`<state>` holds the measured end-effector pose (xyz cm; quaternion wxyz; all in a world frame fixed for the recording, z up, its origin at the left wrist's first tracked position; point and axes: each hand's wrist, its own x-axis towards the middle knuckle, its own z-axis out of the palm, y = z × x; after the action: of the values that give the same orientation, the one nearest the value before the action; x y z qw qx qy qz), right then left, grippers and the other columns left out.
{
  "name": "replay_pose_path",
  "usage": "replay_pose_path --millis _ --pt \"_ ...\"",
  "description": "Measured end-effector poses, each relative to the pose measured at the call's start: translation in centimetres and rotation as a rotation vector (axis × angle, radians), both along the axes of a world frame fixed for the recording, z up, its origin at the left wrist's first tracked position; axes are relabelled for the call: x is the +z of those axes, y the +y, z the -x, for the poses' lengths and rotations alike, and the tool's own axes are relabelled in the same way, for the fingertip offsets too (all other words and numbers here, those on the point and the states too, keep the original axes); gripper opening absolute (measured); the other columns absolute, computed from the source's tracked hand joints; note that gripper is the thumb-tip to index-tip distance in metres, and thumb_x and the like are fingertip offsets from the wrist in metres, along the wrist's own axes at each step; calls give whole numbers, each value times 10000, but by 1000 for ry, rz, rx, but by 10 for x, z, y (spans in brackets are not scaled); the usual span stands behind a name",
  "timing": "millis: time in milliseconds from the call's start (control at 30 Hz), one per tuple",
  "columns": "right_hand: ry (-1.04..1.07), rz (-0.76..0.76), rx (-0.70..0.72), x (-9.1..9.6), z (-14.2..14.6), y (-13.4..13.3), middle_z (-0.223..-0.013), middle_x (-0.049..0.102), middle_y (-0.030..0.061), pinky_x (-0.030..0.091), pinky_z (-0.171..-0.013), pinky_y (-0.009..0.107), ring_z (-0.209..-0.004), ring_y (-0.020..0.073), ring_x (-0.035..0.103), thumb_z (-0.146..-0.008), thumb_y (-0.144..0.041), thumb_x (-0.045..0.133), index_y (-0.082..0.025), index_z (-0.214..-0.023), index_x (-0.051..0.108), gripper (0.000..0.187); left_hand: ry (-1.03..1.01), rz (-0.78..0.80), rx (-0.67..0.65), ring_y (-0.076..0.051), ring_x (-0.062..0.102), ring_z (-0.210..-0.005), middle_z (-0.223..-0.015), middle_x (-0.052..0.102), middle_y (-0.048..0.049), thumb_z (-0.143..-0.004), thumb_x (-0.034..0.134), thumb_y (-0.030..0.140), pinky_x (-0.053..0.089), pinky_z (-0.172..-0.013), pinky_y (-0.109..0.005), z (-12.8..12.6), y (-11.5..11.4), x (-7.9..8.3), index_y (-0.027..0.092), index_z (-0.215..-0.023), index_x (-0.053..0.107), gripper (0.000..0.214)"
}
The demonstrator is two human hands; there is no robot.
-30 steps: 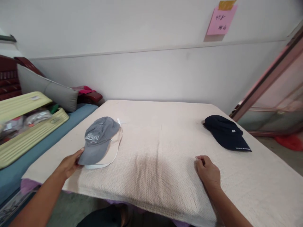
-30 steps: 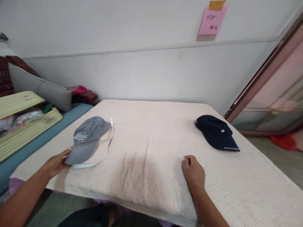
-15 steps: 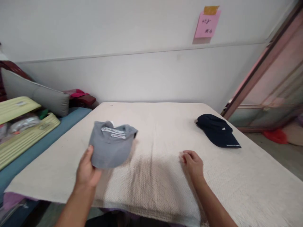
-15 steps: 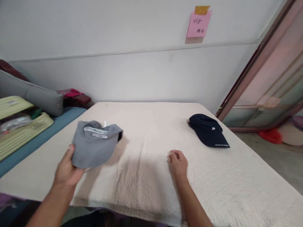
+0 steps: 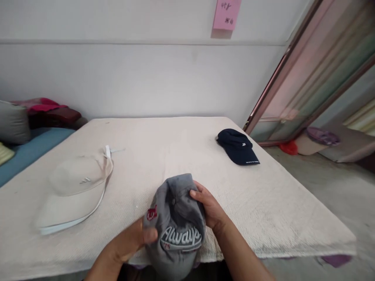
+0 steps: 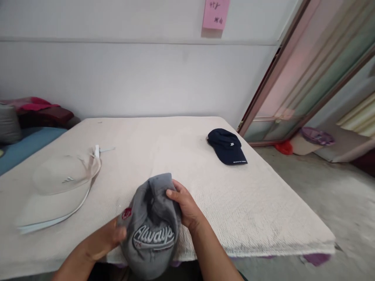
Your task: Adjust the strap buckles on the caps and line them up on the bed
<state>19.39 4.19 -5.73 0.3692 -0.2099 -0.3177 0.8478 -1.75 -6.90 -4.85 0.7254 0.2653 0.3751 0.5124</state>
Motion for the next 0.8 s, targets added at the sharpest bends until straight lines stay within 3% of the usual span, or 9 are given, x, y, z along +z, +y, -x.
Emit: replay_pose_path --millis 67,133,267,400,533,633,700,800 --pt "-15 -52 46 2 -2 -7 -1001 691 76 494 -823 344 -853 205 658 -726 -244 731 -178 -1113 620 407 -27 87 122 -327 610 -1103 -1040 739 -119 -718 738 374 461 -946 -449 -6 8 -3 198 -1107 698 430" --pt "-29 -79 73 3 -4 -11 -1006 687 77 490 -833 347 -856 202 656 -723 -249 736 -181 -1115 621 414 -14 149 173 -308 643 -1043 -998 749 -121 -764 690 344 473 -931 -430 -10 17 -4 169 -1044 719 332" --pt "-16 -73 28 0 -8 -6 -1003 689 70 484 -844 360 -895 219 646 -745 -300 715 -198 -1091 637 370 63 149 287 -257 693 -895 -838 769 -64 -606 701 56 501 -885 -361 -10 30 -4 158 -885 743 300" --pt "74 -7 -136 -4 -9 9 -962 707 51 466 -890 372 -943 233 634 -795 -430 630 -213 -1005 672 305 -13 146 432 -279 696 -865 -729 759 -41 -481 635 12 523 -852 -383 -3 35 -7 159 -691 735 275" --pt "140 56 -112 -4 -9 20 -938 718 41 479 -852 369 -883 216 651 -809 -429 596 -218 -1029 666 312 -124 136 408 -352 664 -960 -747 759 -89 -539 686 196 520 -864 -449 2 35 -9 159 -570 705 51" --pt "147 85 -65 -5 -8 21 -939 721 43 489 -806 345 -841 203 657 -808 -400 599 -207 -1033 669 305 -127 120 389 -346 641 -1019 -754 760 -75 -609 701 335 511 -885 -440 4 35 -8 183 -580 706 155" --pt "138 96 -70 -6 -7 21 -925 723 42 488 -802 329 -831 194 657 -794 -381 618 -202 -1034 673 305 -87 110 337 -326 646 -1014 -770 760 -70 -630 714 318 511 -883 -420 4 34 -6 183 -635 720 135" --pt "117 112 -94 -5 -7 22 -898 728 42 490 -792 319 -817 188 661 -772 -389 647 -201 -1046 674 333 14 98 261 -297 674 -940 -782 757 -70 -603 717 142 522 -845 -389 4 34 -1 162 -757 733 157"
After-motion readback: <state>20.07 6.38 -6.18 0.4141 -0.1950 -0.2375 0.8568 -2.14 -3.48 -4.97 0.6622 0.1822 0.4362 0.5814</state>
